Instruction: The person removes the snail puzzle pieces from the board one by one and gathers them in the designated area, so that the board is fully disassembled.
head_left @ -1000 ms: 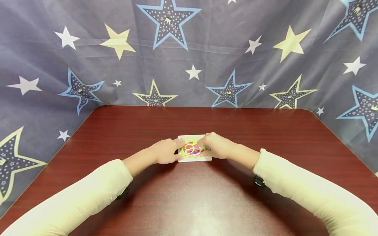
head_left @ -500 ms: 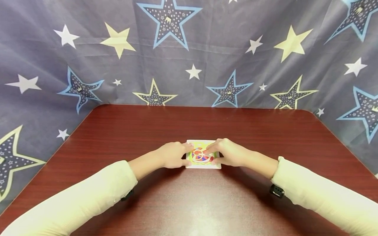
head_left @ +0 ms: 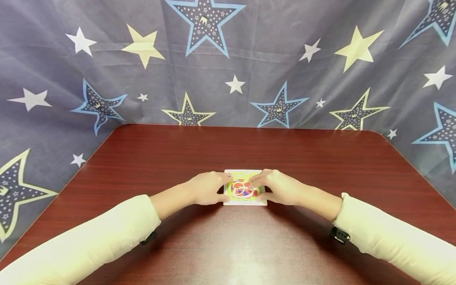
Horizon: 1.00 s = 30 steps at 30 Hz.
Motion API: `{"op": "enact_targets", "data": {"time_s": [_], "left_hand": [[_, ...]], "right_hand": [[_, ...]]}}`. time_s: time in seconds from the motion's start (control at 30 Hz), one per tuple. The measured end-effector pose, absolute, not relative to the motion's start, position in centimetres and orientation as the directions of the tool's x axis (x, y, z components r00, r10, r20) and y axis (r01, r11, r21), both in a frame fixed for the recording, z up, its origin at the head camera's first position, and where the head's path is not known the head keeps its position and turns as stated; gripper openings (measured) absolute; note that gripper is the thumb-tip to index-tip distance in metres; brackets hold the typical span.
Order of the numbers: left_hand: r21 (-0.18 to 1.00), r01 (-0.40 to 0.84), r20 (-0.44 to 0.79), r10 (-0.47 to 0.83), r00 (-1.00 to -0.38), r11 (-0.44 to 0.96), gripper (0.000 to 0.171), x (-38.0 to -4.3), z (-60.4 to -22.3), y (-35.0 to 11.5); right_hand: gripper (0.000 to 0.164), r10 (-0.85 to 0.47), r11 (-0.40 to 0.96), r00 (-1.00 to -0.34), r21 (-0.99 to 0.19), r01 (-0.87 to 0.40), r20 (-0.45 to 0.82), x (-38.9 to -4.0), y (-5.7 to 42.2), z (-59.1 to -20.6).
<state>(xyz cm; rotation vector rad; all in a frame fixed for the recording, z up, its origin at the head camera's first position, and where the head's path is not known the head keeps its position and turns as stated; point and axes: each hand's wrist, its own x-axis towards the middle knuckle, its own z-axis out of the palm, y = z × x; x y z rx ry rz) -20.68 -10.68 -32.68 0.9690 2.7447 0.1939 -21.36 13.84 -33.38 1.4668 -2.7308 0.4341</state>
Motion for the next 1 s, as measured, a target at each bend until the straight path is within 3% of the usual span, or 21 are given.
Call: {"op": "enact_targets", "data": {"time_s": [0.43, 0.67, 1.0], "left_hand": [[0.209, 0.656, -0.079, 0.681, -0.728, 0.726, 0.055, -21.0, -32.3, -9.9], [0.222, 0.739, -0.036, 0.763, -0.645, 0.636, 0.05, -20.9, -33.3, -8.7], [0.202, 0.774, -0.009, 0.792, -0.611, 0.6, 0.043, -20.8, -33.9, -9.2]], "right_hand": [[0.036, -0.739, 0.616, -0.656, -0.239, -0.75, 0.154, -22.6, 14.1, -32.4], [0.036, -0.74, 0.611, -0.647, -0.22, -0.761, 0.182, -23.6, 13.3, -33.0], [0.036, -0.725, 0.646, -0.679, -0.23, -0.728, 0.111, -24.2, 13.2, -33.0]]}}
